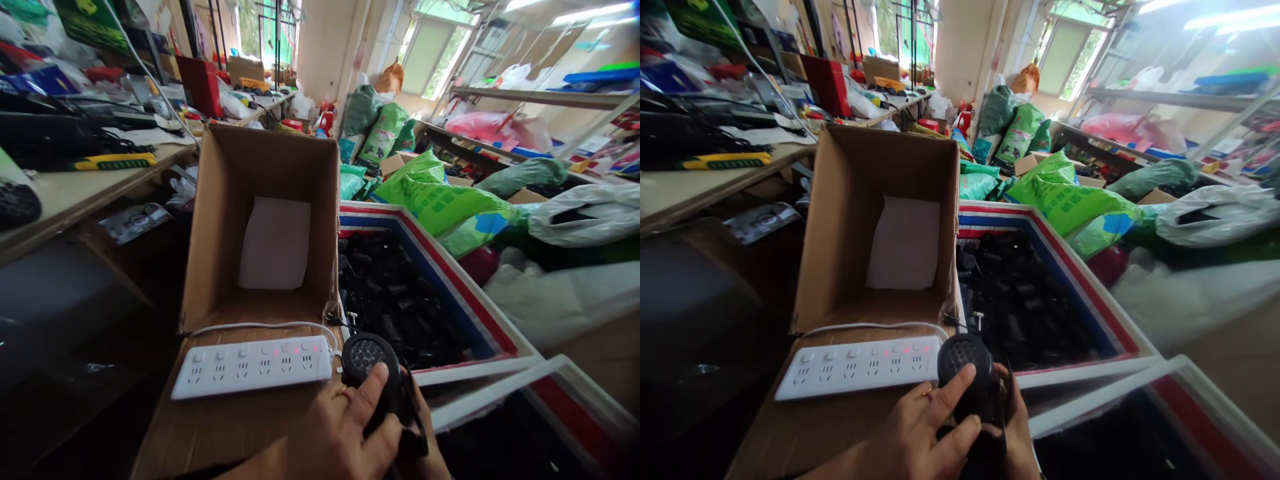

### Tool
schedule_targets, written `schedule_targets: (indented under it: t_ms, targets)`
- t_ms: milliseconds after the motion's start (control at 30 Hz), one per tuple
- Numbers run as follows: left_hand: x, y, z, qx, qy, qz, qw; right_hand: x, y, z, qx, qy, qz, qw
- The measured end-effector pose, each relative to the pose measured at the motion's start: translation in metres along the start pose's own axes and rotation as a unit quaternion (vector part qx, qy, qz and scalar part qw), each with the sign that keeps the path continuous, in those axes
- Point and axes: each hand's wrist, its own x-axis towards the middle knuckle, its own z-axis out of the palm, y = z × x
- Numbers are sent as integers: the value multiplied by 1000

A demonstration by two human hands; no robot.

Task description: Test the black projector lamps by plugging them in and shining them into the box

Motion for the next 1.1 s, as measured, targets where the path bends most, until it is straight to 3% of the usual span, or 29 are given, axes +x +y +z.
schedule_targets:
  t_ms: [100, 300, 433, 567, 833, 900, 967, 1033, 1100]
  targets:
    - [-7, -2, 3, -19, -8, -57, 998, 3, -1, 1, 51, -8, 20, 998]
    - [-5, -13, -8, -139, -178, -146, 963, 11, -16, 4, 16, -31, 17, 999]
    - [-1, -20, -18, -170, -243, -183, 937, 10, -13, 2, -35, -38, -8, 999]
    - [-8, -24, -15, -196, -217, -195, 936, 6, -9, 4, -121, 0, -33, 992]
    - [-20, -16, -4, -196, -70, -240, 948, 2, -17, 32, -243, 138, -41, 959]
    - [-20, -19, -5, -205, -59, -229, 950, 3, -20, 28, -209, 108, -30, 972]
    - [-20, -26, -8, -233, -51, -270, 933, 8, -23, 12, -137, 25, -15, 990]
    - [-20, -34, -14, -274, -49, -360, 890, 17, -24, -15, -98, -83, 9, 992]
    - [-21, -43, -22, -316, -44, -435, 842, 27, -20, -46, -172, -154, 46, 972]
